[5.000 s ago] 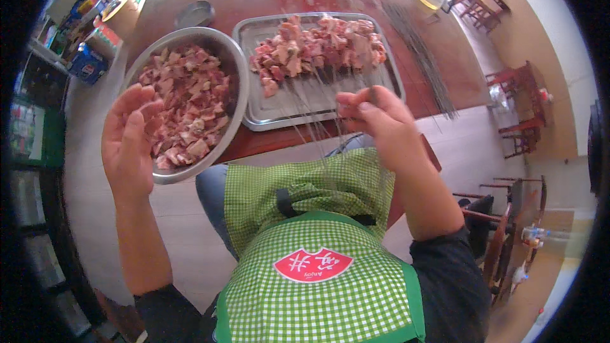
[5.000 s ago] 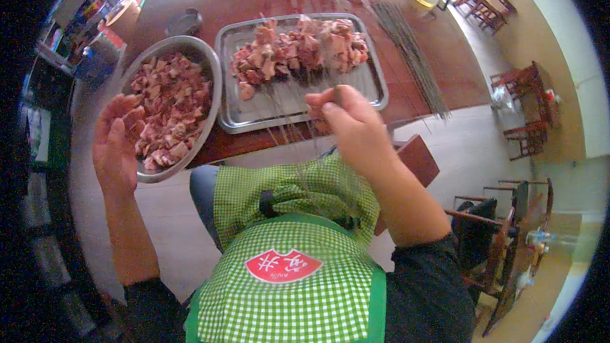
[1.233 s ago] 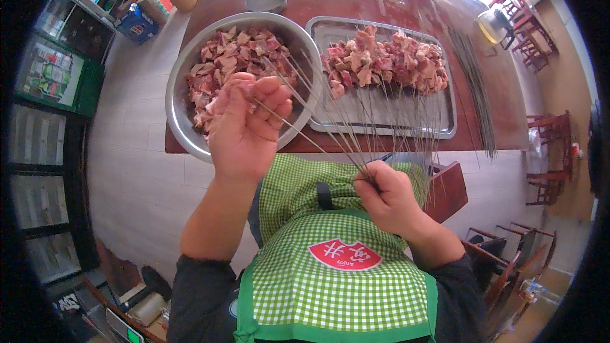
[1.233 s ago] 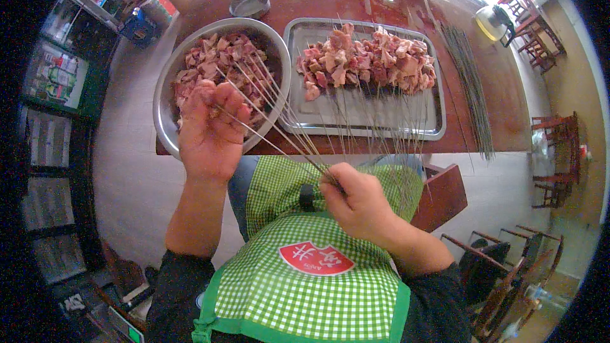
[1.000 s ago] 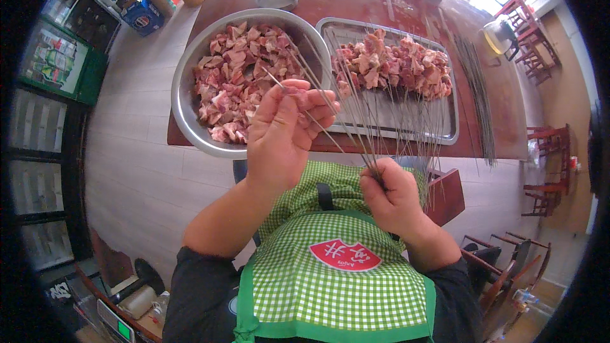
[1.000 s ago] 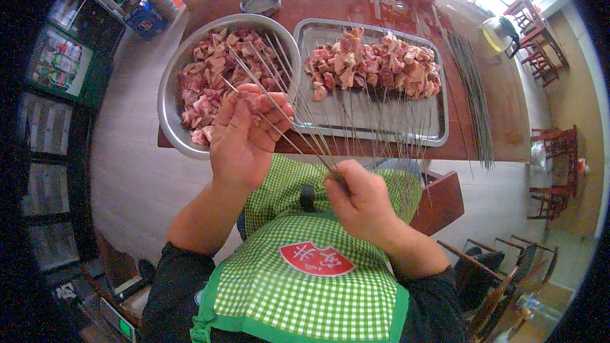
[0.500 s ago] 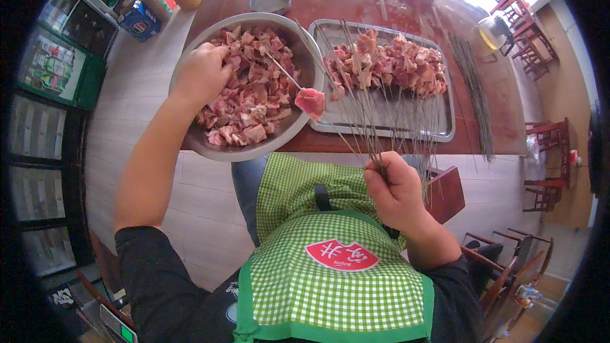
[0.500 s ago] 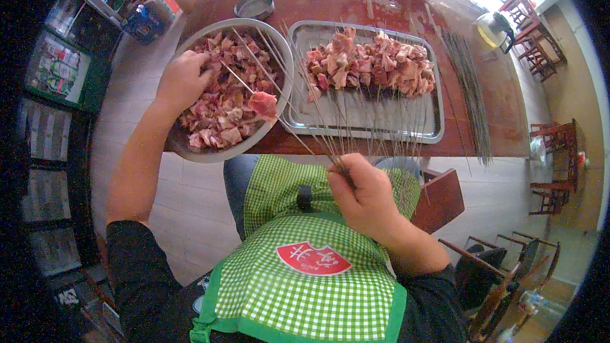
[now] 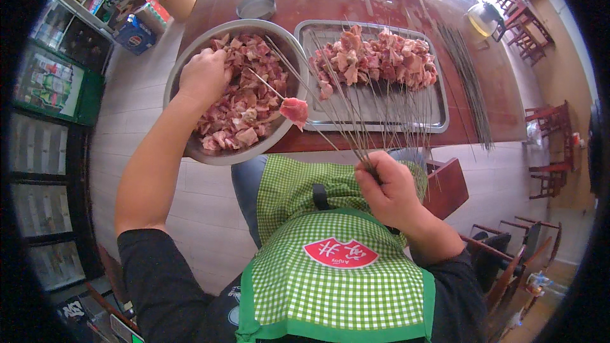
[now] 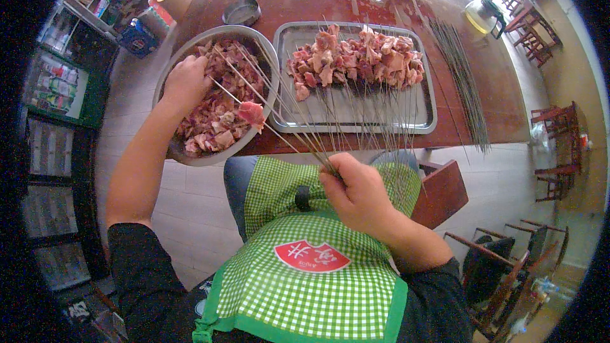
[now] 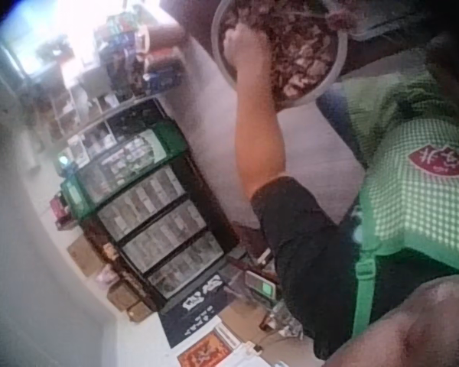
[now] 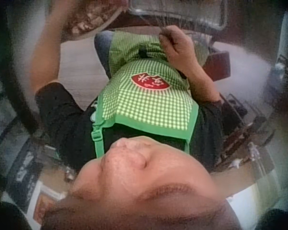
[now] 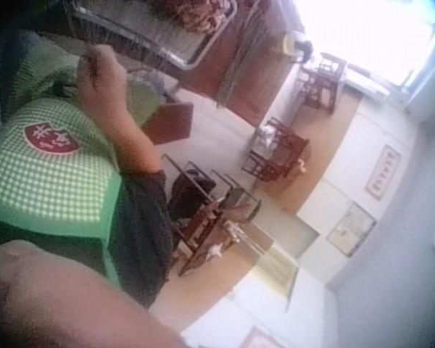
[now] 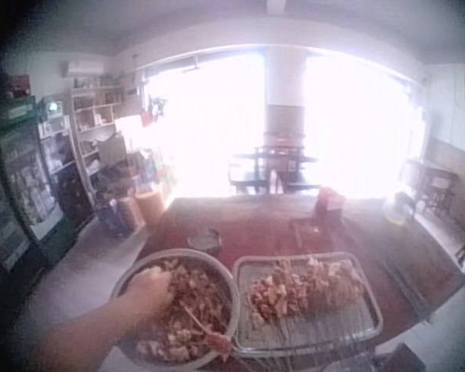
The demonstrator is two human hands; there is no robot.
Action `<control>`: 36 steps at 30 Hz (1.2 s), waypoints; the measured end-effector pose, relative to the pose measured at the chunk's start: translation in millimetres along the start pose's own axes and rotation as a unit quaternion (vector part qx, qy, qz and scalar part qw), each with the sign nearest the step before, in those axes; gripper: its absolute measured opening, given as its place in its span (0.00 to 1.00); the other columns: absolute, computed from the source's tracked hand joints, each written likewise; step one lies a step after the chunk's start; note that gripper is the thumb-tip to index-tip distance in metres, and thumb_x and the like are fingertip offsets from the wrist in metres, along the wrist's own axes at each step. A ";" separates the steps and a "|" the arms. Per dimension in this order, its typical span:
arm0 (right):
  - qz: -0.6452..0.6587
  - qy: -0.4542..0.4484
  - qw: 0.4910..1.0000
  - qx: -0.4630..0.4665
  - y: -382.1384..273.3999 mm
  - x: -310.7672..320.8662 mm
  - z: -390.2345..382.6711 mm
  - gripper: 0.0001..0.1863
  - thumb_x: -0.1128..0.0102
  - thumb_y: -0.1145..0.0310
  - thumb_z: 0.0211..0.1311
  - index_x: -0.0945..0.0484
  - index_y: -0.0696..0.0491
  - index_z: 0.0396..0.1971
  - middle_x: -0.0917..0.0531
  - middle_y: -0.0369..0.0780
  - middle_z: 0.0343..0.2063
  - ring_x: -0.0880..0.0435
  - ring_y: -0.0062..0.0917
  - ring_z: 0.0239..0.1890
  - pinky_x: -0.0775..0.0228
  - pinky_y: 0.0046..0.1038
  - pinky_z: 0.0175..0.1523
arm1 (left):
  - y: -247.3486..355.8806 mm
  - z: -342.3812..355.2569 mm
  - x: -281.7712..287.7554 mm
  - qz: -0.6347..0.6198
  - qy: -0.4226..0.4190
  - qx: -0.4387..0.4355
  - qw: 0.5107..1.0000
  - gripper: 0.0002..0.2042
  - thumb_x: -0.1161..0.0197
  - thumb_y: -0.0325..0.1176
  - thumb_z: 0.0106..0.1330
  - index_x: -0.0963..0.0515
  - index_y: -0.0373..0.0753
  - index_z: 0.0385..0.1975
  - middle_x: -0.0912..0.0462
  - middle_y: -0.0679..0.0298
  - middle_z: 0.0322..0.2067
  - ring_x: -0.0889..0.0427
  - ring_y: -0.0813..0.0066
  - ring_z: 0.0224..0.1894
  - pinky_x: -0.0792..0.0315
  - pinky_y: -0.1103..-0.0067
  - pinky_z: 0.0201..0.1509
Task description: The person threads pieces of raw meat from a metal bowl onto thin metal skewers, then places the completed skewers onto a metal tray. The process is repeated continuously throughout the clip.
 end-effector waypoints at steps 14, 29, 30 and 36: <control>0.013 -0.049 0.999 0.001 3.1 -10.9 3.9 0.06 0.40 0.73 0.66 0.25 0.57 0.38 0.22 0.48 0.26 0.19 0.44 0.28 0.28 0.38 0.33 | 14.5 -63.1 28.1 -0.859 -0.043 0.100 0.499 0.07 0.48 0.34 0.76 0.25 0.39 0.44 0.15 0.52 0.44 0.13 0.63 0.46 0.17 0.70 0.50; 0.022 -0.039 0.999 -0.010 0.6 -8.0 2.8 0.06 0.40 0.72 0.65 0.25 0.57 0.37 0.21 0.49 0.24 0.18 0.45 0.26 0.28 0.38 0.32 | 75.8 -81.4 30.9 -0.958 0.017 -0.012 0.287 0.11 0.49 0.43 0.79 0.26 0.44 0.50 0.18 0.53 0.55 0.15 0.61 0.53 0.18 0.65 0.56; 0.021 -0.039 0.999 -0.010 1.0 -8.2 2.8 0.06 0.40 0.72 0.65 0.25 0.57 0.37 0.21 0.49 0.24 0.19 0.45 0.26 0.28 0.38 0.31 | 76.7 -82.5 30.1 -0.957 0.027 -0.008 0.289 0.11 0.49 0.43 0.79 0.26 0.44 0.50 0.18 0.53 0.55 0.15 0.61 0.53 0.18 0.65 0.56; 0.031 -0.039 0.999 -0.015 3.1 -9.4 2.4 0.06 0.40 0.72 0.65 0.26 0.57 0.36 0.21 0.48 0.23 0.19 0.45 0.26 0.28 0.38 0.31 | 90.7 -88.9 25.9 -0.967 0.036 0.023 0.252 0.11 0.48 0.43 0.78 0.26 0.45 0.50 0.18 0.54 0.54 0.17 0.61 0.55 0.20 0.64 0.57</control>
Point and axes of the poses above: each hand's wrist, its own z-axis towards the middle knuckle, its own x-axis out of the back of the hand, y = z × x, the point moved 5 cm from there along z, towards the middle knuckle
